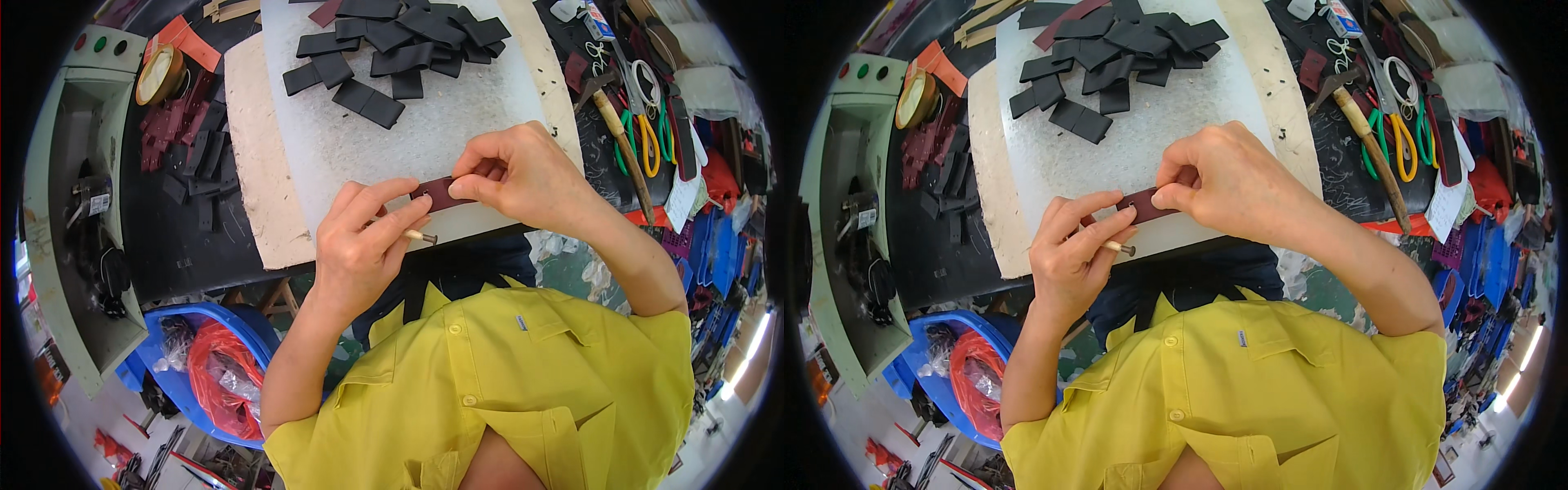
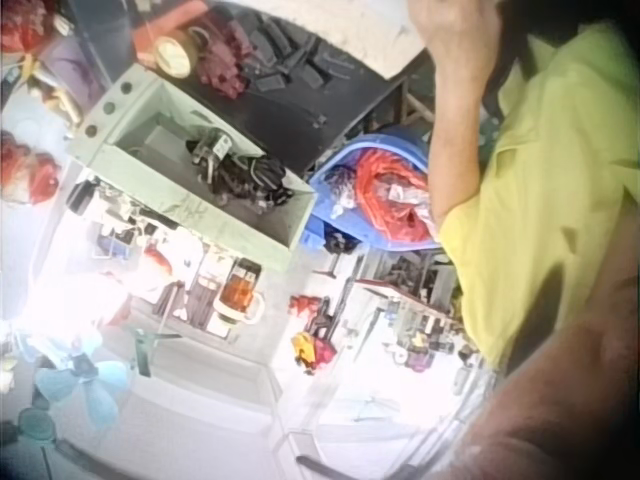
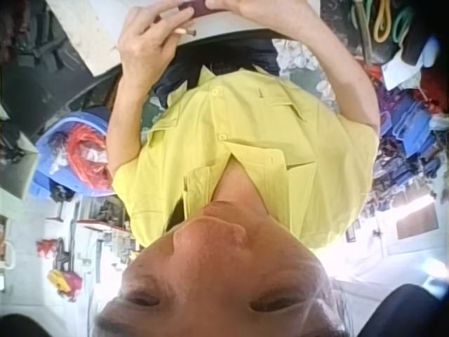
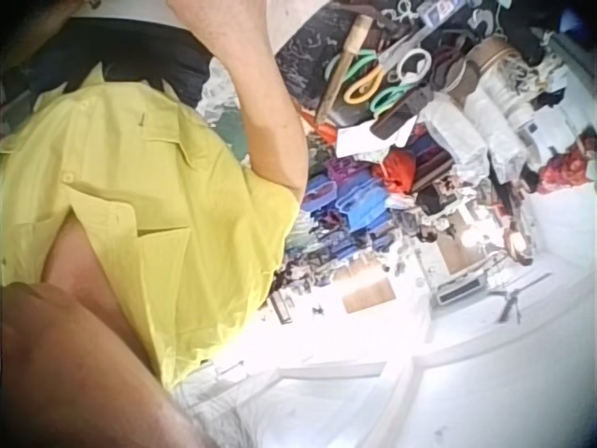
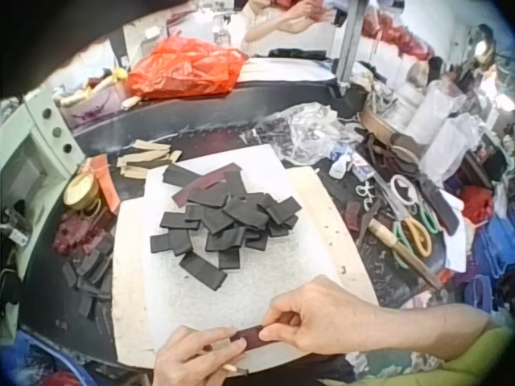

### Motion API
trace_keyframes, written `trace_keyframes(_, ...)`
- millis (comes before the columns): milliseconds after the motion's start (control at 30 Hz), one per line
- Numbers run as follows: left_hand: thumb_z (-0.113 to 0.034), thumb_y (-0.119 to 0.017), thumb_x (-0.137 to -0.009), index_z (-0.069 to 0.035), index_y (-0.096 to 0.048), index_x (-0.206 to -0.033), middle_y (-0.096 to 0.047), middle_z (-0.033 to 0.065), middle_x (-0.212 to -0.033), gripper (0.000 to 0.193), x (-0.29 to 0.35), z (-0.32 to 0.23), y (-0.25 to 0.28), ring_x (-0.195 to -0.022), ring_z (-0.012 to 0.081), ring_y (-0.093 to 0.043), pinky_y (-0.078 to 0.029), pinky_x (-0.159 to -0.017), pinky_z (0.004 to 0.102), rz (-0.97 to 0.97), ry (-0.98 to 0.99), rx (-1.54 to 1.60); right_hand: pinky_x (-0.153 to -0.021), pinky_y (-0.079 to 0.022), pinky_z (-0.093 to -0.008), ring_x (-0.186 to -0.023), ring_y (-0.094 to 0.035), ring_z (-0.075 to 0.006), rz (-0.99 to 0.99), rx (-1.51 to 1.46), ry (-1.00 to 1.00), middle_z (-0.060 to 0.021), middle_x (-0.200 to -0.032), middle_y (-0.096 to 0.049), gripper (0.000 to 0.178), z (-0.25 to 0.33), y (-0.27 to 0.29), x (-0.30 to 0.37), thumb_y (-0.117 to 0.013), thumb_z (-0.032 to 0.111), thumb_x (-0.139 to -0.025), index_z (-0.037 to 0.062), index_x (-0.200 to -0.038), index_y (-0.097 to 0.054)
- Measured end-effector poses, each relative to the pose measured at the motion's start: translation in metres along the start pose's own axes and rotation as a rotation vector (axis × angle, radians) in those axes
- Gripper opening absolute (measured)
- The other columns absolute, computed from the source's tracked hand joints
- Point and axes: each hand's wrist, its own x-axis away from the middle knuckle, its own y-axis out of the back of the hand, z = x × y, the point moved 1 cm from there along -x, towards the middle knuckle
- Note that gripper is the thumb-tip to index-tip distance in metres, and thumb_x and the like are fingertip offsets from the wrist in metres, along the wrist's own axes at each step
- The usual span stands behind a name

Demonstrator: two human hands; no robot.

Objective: The person assembles small rectangular leather pieces by placing a black piece over a reddish-brown piece and securing them with a metal pin. They use a hammer and a small metal tool to drive the pin through the leather layers, repeating this process for multiple units on a workbench.

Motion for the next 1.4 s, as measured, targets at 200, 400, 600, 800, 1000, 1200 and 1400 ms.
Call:
trace_keyframes(200,0.0,-0.081,-0.07,-0.008,-0.076,-0.095,-0.07,0.0047,-0.102,0.027,-0.003,-0.004,0.0,-0.07,0.0189,-0.055,-0.046,-0.059,0.0294,0.024,0.018,-0.001,-0.066,-0.054,-0.0352,-0.069,-0.069,-0.029,-0.033,0.08,0.115,-0.0155,-0.074,-0.07,0.015,-0.006,-0.005,0.002,-0.076,0.012,-0.078,-0.0007,-0.082,-0.069)
trace_keyframes(400,0.002,-0.079,-0.069,-0.007,-0.076,-0.094,-0.07,0.0051,-0.102,0.026,-0.004,-0.004,0.001,-0.071,0.0195,-0.055,-0.046,-0.06,0.0299,0.035,0.017,-0.006,-0.075,-0.054,-0.035,-0.09,-0.066,-0.0275,-0.38,0.321,0.516,-0.0087,-0.091,-0.071,0.02,-0.022,0.013,0.005,-0.083,0.016,-0.074,0.0044,-0.082,-0.068)
trace_keyframes(600,0.002,-0.079,-0.07,-0.007,-0.076,-0.093,-0.07,0.0058,-0.101,0.026,-0.006,-0.005,0.002,-0.071,0.0194,-0.055,-0.046,-0.06,0.0297,0.041,0.008,-0.006,-0.077,-0.055,-0.0368,-0.09,-0.065,-0.0281,-0.254,0.237,0.652,-0.0078,-0.093,-0.071,0.021,-0.032,-0.001,0.017,-0.083,0.007,-0.07,0.0023,-0.086,-0.07)
trace_keyframes(800,0.002,-0.079,-0.071,-0.007,-0.077,-0.093,-0.07,0.0062,-0.1,0.024,-0.004,-0.003,0.001,-0.07,0.0188,-0.055,-0.045,-0.059,0.0288,0.038,0.023,0.006,-0.075,-0.056,-0.0356,-0.088,-0.066,-0.0272,-0.258,0.17,0.641,-0.0079,-0.097,-0.073,0.023,-0.042,-0.008,0.017,-0.084,0.004,-0.068,0.0014,-0.088,-0.073)
trace_keyframes(1000,0.001,-0.079,-0.072,-0.008,-0.077,-0.093,-0.07,0.0058,-0.1,0.024,-0.004,-0.002,0.001,-0.069,0.0184,-0.055,-0.045,-0.059,0.0286,0.025,0.021,0.006,-0.074,-0.054,-0.0358,-0.085,-0.066,-0.0273,-0.305,0.111,0.526,-0.0077,-0.094,-0.072,0.023,-0.038,-0.004,0.016,-0.083,0.008,-0.071,0.0022,-0.091,-0.073)
trace_keyframes(1200,0.0,-0.08,-0.072,-0.009,-0.077,-0.093,-0.07,0.0054,-0.1,0.023,-0.003,-0.003,0.001,-0.069,0.018,-0.054,-0.045,-0.059,0.0288,0.022,0.03,0.003,-0.069,-0.052,-0.0372,-0.073,-0.061,-0.0282,-0.411,0.32,0.543,-0.007,-0.084,-0.066,0.02,-0.02,-0.009,0.016,-0.08,0.013,-0.078,0.0058,-0.094,-0.072)
trace_keyframes(1400,-0.001,-0.08,-0.071,-0.009,-0.076,-0.092,-0.071,0.005,-0.1,0.023,-0.003,-0.002,-0.001,-0.068,0.018,-0.054,-0.045,-0.058,0.0288,0.006,0.018,0.002,-0.06,-0.051,-0.0339,-0.065,-0.064,-0.0263,-0.183,0.067,0.258,-0.0114,-0.076,-0.066,0.011,-0.011,-0.013,0.014,-0.076,0.011,-0.082,0.0031,-0.088,-0.07)
